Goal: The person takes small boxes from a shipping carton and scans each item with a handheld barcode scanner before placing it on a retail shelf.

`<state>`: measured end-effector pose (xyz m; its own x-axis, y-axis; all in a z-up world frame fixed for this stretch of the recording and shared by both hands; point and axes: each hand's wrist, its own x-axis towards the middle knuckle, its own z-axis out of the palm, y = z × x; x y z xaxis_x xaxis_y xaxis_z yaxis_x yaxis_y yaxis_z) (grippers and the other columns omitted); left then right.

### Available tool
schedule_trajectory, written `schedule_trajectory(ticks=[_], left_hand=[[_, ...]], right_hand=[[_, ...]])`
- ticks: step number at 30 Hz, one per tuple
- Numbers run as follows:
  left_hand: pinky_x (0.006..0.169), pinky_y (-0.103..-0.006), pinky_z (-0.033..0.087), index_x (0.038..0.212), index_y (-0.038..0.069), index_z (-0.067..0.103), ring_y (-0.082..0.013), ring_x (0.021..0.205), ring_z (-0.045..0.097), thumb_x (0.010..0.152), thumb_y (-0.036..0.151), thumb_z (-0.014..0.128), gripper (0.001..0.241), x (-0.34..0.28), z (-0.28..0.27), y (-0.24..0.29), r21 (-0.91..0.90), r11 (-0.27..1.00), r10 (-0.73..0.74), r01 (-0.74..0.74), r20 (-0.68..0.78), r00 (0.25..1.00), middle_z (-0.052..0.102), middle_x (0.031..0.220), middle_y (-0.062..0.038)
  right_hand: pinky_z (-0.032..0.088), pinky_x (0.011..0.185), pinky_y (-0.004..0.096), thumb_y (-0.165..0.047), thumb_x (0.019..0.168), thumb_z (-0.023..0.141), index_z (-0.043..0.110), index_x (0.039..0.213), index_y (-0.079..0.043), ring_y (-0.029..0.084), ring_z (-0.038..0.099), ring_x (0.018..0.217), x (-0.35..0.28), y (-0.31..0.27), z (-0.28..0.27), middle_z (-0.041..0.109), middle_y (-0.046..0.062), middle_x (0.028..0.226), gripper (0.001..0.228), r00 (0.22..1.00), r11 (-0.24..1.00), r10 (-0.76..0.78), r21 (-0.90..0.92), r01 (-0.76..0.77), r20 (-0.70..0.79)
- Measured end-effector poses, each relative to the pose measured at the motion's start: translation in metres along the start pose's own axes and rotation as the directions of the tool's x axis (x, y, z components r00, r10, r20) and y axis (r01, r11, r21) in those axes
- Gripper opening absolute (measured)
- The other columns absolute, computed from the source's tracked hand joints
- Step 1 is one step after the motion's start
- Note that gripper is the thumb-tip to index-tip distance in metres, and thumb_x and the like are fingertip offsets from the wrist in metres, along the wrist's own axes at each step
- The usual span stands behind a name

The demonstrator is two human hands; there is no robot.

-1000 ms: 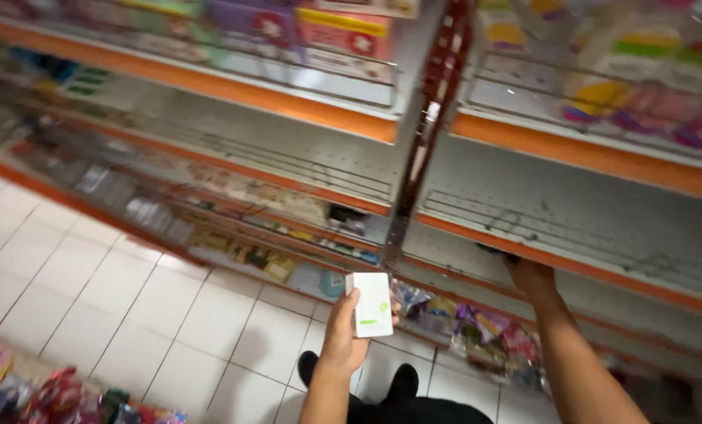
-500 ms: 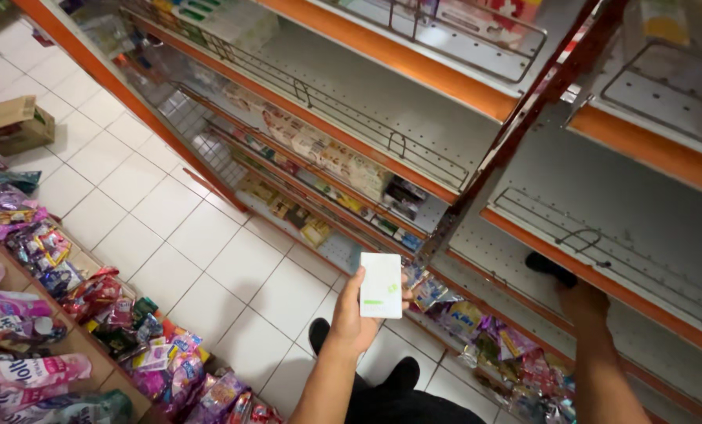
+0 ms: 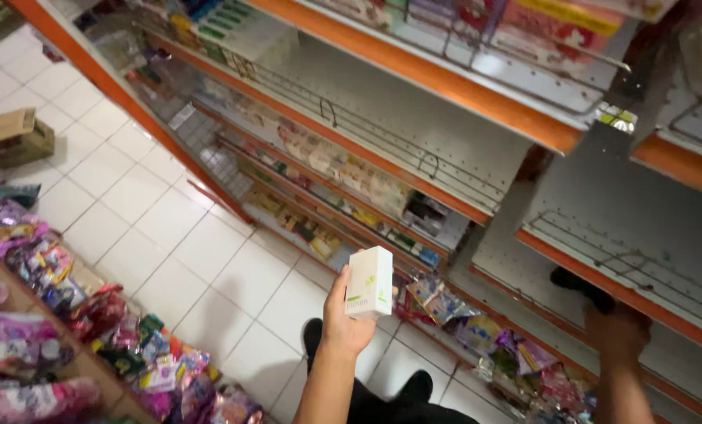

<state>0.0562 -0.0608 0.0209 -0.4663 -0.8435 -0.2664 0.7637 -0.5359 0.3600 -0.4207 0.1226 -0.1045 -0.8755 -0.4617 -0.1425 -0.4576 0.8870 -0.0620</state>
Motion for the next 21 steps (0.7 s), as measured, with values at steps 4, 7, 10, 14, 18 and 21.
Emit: schedule_trajectory(ticks=[4, 7, 10, 14, 18, 21], left_hand=[[0.083, -0.0473, 0.057, 0.137, 0.011, 0.056, -0.0354, 0.098, 0.071, 0.1, 0.035, 0.049, 0.045, 0.033, -0.001, 0.042, -0.014, 0.999, -0.052, 0.051, -0.026, 0.998, 0.07, 0.12, -0.014], [0.086, -0.0473, 0.057, 0.134, 0.013, 0.053, -0.04, 0.102, 0.07, 0.098, 0.032, 0.049, 0.041, 0.051, -0.01, 0.08, 0.07, 0.992, -0.107, 0.108, -0.013, 0.994, 0.068, 0.124, -0.011], [0.093, -0.0448, 0.056, 0.138, 0.013, 0.051, -0.0314, 0.115, 0.065, 0.095, 0.022, 0.053, 0.044, 0.07, -0.016, 0.122, 0.185, 0.979, -0.107, 0.091, 0.082, 0.991, 0.064, 0.129, -0.008], [0.091, -0.0379, 0.054, 0.142, 0.011, 0.048, -0.0223, 0.115, 0.06, 0.095, 0.016, 0.064, 0.049, 0.092, -0.029, 0.168, 0.454, 0.891, -0.031, -0.009, 0.08, 0.996, 0.06, 0.128, -0.009], [0.089, -0.0315, 0.053, 0.143, 0.003, 0.05, -0.0155, 0.106, 0.06, 0.098, 0.014, 0.068, 0.049, 0.101, -0.043, 0.219, 0.509, 0.843, 0.117, -0.174, 0.141, 0.983, 0.062, 0.123, -0.009], [0.076, -0.0306, 0.052, 0.14, 0.004, 0.056, -0.0145, 0.091, 0.062, 0.096, 0.016, 0.066, 0.047, 0.104, -0.046, 0.263, 0.522, 0.848, 0.076, -0.098, 0.063, 0.995, 0.067, 0.115, -0.008]], right_hand=[[0.049, 0.11, 0.045, -0.044, 0.096, 0.069, 0.067, 0.13, -0.005, 0.036, 0.06, 0.129, -0.099, -0.049, -0.001, 0.064, 0.022, 0.135, 0.053, 0.81, 0.865, -0.322, 0.194, 0.462, -0.491], [0.054, 0.101, 0.044, -0.028, 0.089, 0.069, 0.064, 0.136, -0.009, 0.033, 0.07, 0.119, -0.171, -0.144, -0.021, 0.071, 0.017, 0.13, 0.051, 0.946, 0.72, -0.324, 0.655, 0.231, 0.023], [0.046, 0.107, 0.044, -0.025, 0.077, 0.082, 0.056, 0.139, -0.009, 0.031, 0.057, 0.13, -0.241, -0.262, -0.065, 0.056, 0.016, 0.143, 0.069, 0.75, 0.492, -0.638, 0.658, 0.569, -0.172], [0.045, 0.106, 0.047, -0.022, 0.072, 0.084, 0.056, 0.138, -0.009, 0.041, 0.05, 0.132, -0.286, -0.404, -0.114, 0.049, 0.022, 0.147, 0.073, 0.408, 0.199, -0.813, 0.46, 0.866, -0.415], [0.051, 0.106, 0.042, -0.018, 0.082, 0.084, 0.059, 0.135, -0.012, 0.029, 0.064, 0.126, -0.296, -0.482, -0.122, 0.067, 0.011, 0.134, 0.059, 0.433, 0.139, -0.793, 0.563, 0.815, -0.43], [0.052, 0.1, 0.04, -0.011, 0.09, 0.072, 0.049, 0.142, -0.005, 0.025, 0.063, 0.12, -0.299, -0.52, -0.117, 0.067, 0.012, 0.128, 0.058, 0.69, -0.058, -0.712, 0.99, 0.129, -0.132]])
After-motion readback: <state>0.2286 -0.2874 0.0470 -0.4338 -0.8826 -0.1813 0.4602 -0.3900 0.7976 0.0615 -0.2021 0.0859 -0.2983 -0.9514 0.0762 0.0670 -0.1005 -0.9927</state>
